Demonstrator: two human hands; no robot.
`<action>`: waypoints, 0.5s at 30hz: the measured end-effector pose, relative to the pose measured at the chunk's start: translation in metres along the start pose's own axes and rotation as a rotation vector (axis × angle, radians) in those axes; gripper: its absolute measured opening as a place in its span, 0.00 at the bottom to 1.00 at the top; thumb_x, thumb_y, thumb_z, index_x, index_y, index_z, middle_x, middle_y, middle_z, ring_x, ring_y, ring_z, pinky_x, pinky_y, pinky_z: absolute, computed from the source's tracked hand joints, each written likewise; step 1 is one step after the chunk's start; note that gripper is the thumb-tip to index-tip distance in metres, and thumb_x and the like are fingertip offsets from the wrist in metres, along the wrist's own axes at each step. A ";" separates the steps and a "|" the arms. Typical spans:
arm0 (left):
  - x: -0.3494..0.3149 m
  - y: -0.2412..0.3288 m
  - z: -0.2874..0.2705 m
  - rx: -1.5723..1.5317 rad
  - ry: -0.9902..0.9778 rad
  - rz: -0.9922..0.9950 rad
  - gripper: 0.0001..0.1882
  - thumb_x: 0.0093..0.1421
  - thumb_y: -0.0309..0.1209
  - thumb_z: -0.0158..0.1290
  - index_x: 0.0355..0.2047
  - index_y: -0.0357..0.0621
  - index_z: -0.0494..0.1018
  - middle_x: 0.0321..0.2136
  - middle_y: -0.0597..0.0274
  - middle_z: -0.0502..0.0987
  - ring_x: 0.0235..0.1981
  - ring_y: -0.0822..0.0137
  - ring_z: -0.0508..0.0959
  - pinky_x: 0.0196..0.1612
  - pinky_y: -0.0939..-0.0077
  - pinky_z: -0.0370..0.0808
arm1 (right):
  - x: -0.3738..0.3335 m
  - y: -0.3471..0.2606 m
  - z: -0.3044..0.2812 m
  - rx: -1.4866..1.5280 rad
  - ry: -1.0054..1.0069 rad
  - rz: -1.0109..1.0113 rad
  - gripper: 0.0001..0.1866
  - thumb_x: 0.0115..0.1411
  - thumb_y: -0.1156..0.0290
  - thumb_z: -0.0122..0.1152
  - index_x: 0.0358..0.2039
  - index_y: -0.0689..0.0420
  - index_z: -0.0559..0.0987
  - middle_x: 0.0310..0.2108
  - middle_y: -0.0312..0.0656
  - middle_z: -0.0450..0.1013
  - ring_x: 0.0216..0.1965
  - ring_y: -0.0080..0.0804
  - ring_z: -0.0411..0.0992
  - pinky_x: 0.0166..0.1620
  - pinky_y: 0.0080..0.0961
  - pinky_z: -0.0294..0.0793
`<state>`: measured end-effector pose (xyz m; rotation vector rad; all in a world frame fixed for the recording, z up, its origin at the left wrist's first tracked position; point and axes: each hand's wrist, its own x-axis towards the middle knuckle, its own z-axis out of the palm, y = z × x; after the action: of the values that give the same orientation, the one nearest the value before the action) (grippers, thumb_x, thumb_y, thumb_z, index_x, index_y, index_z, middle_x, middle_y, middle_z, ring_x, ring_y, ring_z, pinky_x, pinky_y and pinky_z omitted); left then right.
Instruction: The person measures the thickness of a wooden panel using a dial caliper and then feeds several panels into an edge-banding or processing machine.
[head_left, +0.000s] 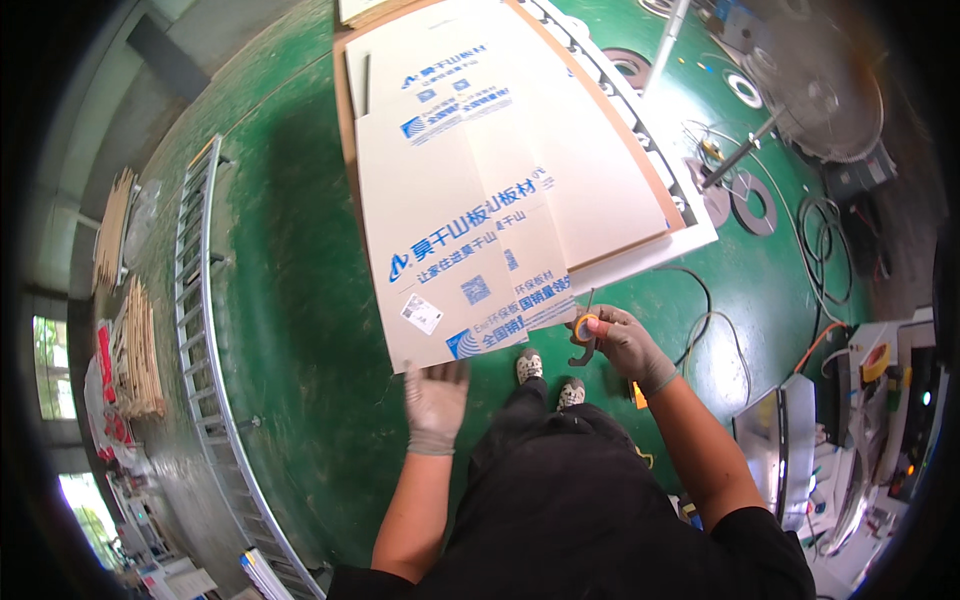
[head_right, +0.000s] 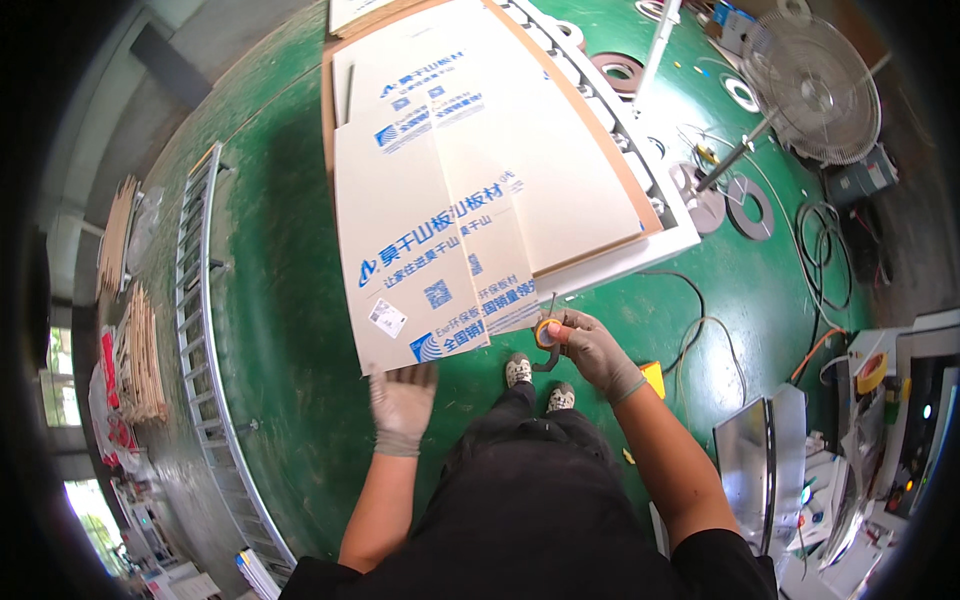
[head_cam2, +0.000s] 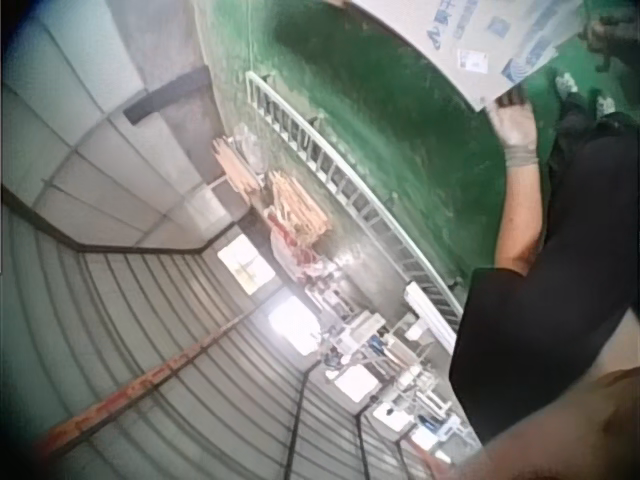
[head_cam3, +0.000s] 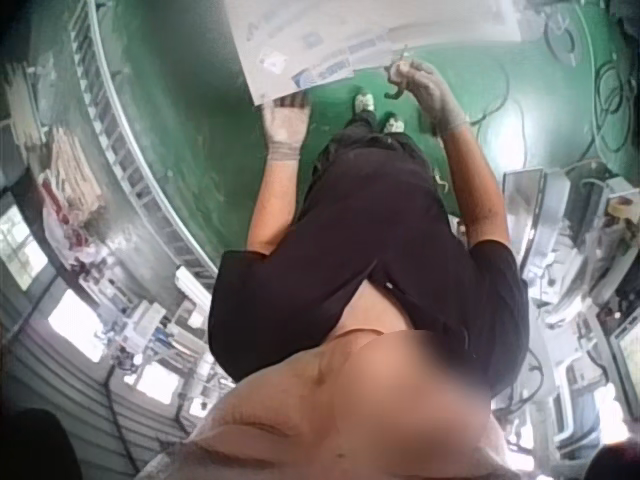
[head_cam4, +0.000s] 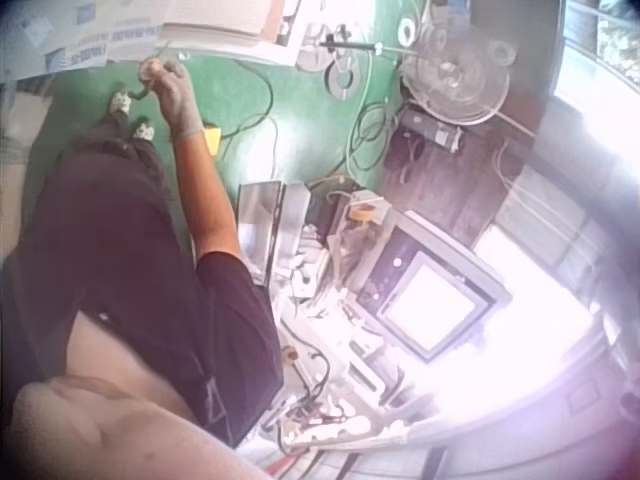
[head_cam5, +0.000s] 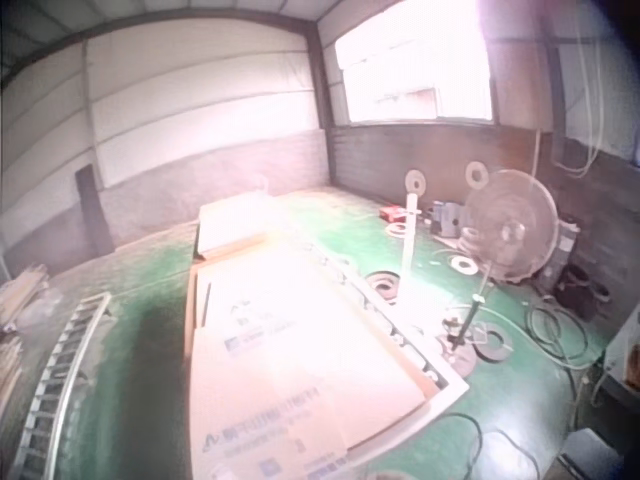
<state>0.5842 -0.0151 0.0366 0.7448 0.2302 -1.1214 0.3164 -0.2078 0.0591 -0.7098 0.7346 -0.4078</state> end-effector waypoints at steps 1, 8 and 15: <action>0.004 -0.010 0.020 -0.015 0.011 -0.020 0.31 0.64 0.53 0.53 0.60 0.49 0.67 0.58 0.60 0.72 0.59 0.57 0.69 0.63 0.52 0.65 | 0.007 0.000 -0.004 0.021 -0.039 -0.019 0.13 0.67 0.67 0.57 0.45 0.63 0.77 0.43 0.41 0.75 0.42 0.30 0.73 0.48 0.36 0.78; 0.038 -0.023 0.059 -0.071 0.123 0.039 0.25 0.66 0.42 0.51 0.61 0.49 0.66 0.54 0.59 0.73 0.54 0.58 0.73 0.54 0.55 0.73 | 0.033 -0.001 -0.008 -0.072 -0.021 -0.047 0.12 0.66 0.66 0.59 0.42 0.63 0.78 0.37 0.39 0.76 0.40 0.30 0.75 0.48 0.32 0.77; -0.012 0.000 0.100 -0.012 0.139 0.010 0.24 0.65 0.40 0.49 0.59 0.46 0.67 0.54 0.58 0.72 0.55 0.57 0.72 0.56 0.52 0.72 | -0.014 -0.034 -0.006 -0.131 -0.082 -0.164 0.06 0.59 0.70 0.64 0.30 0.59 0.78 0.40 0.44 0.78 0.42 0.33 0.76 0.49 0.29 0.76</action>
<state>0.5592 -0.0707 0.1170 0.8133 0.3503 -1.0589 0.2992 -0.2266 0.0862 -0.9092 0.6316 -0.4799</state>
